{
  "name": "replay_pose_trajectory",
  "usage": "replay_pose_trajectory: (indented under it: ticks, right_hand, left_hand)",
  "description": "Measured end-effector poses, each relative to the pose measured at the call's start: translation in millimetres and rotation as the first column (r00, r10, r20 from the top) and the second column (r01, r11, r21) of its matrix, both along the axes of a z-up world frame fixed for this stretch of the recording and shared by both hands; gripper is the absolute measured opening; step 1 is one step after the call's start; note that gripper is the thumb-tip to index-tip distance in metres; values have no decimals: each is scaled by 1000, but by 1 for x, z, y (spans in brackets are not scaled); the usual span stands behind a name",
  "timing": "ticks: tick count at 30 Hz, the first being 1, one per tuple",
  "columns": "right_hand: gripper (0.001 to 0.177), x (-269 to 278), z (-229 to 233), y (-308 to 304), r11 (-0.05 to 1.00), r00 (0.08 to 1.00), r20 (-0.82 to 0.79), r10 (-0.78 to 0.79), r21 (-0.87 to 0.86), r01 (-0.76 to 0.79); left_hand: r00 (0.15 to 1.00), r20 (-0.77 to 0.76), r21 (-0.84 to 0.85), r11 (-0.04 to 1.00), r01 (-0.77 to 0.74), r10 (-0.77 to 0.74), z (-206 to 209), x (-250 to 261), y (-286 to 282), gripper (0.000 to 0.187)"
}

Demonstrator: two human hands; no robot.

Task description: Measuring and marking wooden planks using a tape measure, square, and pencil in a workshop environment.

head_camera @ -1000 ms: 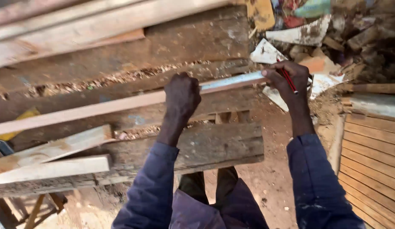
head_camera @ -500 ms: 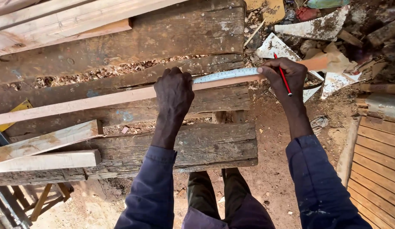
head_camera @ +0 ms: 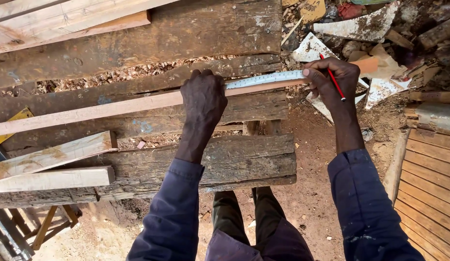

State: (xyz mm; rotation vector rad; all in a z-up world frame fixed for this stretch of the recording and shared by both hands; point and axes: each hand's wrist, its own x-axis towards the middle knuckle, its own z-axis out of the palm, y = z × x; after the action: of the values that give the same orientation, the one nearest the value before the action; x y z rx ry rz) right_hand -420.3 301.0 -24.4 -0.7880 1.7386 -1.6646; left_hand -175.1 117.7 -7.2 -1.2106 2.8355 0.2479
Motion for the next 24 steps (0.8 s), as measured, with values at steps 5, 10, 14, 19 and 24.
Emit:
replay_pose_trajectory:
  ticks: [5, 10, 14, 19, 24]
  right_hand:
    - [13, -6, -11, 2, 1000, 1000, 29, -12, -9, 12]
    - [12, -7, -14, 2, 1000, 999, 28, -18, -19, 18]
    - [14, -6, -11, 2, 1000, 1000, -11, 9, -18, -10]
    - [12, -5, -2, 1, 1000, 1000, -20, 8, 6, -8]
    - [10, -5, 3, 3, 993, 987, -134, 84, 94, -72]
  left_hand:
    - [999, -34, -24, 1000, 19, -20, -2, -3, 7, 11]
    - [998, -39, -37, 998, 46, -48, 3, -5, 10, 14]
    - [999, -28, -71, 997, 31, -33, 1, -7, 13, 14]
    - [1000, -25, -106, 994, 5, -8, 4, -13, 16, 14]
    - [995, 104, -25, 1000, 0, 3, -1, -16, 17, 18]
